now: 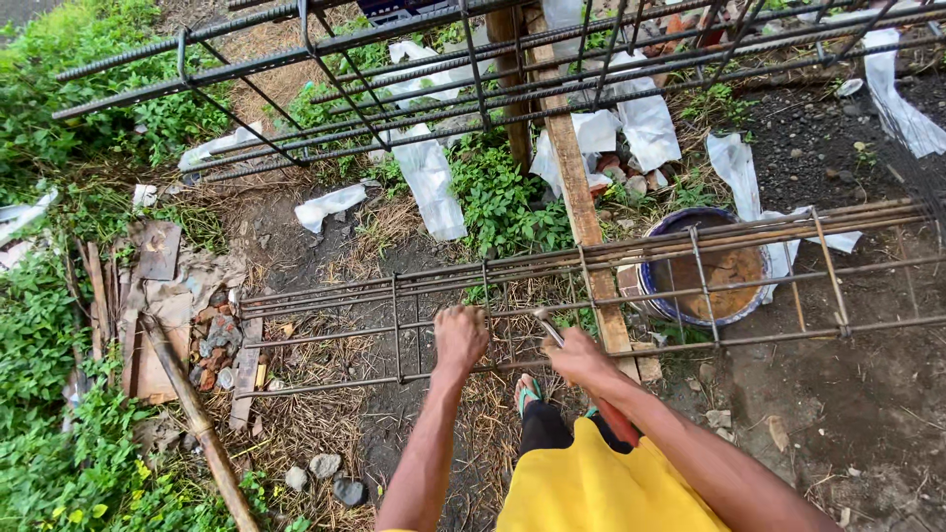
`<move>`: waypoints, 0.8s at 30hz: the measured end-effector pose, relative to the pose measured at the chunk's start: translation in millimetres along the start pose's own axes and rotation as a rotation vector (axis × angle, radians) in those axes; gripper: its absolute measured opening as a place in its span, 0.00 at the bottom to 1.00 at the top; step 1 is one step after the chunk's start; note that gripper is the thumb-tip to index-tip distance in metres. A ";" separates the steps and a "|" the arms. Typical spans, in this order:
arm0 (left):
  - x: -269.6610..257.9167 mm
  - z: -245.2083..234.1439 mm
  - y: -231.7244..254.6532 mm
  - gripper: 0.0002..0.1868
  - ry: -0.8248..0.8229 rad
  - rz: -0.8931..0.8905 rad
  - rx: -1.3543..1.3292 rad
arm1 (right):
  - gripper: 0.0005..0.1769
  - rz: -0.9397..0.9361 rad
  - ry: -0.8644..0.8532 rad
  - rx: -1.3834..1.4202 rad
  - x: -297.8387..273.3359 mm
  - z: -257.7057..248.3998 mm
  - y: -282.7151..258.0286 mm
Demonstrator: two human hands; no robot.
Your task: The person uses pliers to twist wire ties around the intersections of a rebar grid. They repeatedly wrap the wire and twist it to secure the metal bars together.
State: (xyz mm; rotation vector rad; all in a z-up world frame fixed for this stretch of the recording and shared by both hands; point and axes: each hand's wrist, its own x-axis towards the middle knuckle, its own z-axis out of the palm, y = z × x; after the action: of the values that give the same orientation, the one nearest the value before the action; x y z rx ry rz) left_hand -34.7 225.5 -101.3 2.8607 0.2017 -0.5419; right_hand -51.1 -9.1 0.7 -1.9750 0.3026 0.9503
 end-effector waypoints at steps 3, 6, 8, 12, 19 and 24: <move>1.0 -13.5 12.2 0.26 -0.038 -0.026 0.002 | 0.21 0.073 -0.040 0.341 8.3 11.2 -23.8; 12.6 -6.3 8.6 0.30 -0.116 -0.077 -0.042 | 0.18 0.051 -0.071 0.410 44.7 38.9 -16.4; 19.2 -15.0 7.7 0.28 -0.145 -0.116 -0.123 | 0.18 0.058 -0.048 0.442 46.9 47.5 -24.0; 50.5 1.4 -5.4 0.20 -0.147 -0.228 -0.339 | 0.17 0.053 0.028 0.477 50.7 65.1 -30.6; 13.8 -41.8 23.8 0.14 0.081 -0.368 -0.665 | 0.18 0.012 0.031 0.505 90.4 90.5 -0.5; 17.2 -37.6 21.2 0.15 0.047 -0.386 -0.755 | 0.19 0.013 0.020 0.414 52.7 73.4 -17.6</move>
State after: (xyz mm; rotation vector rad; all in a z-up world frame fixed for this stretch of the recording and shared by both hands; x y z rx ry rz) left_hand -2.2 215.7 -69.5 2.0985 0.7887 -0.3551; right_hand -43.1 68.2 -48.7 -1.6046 0.4828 0.8016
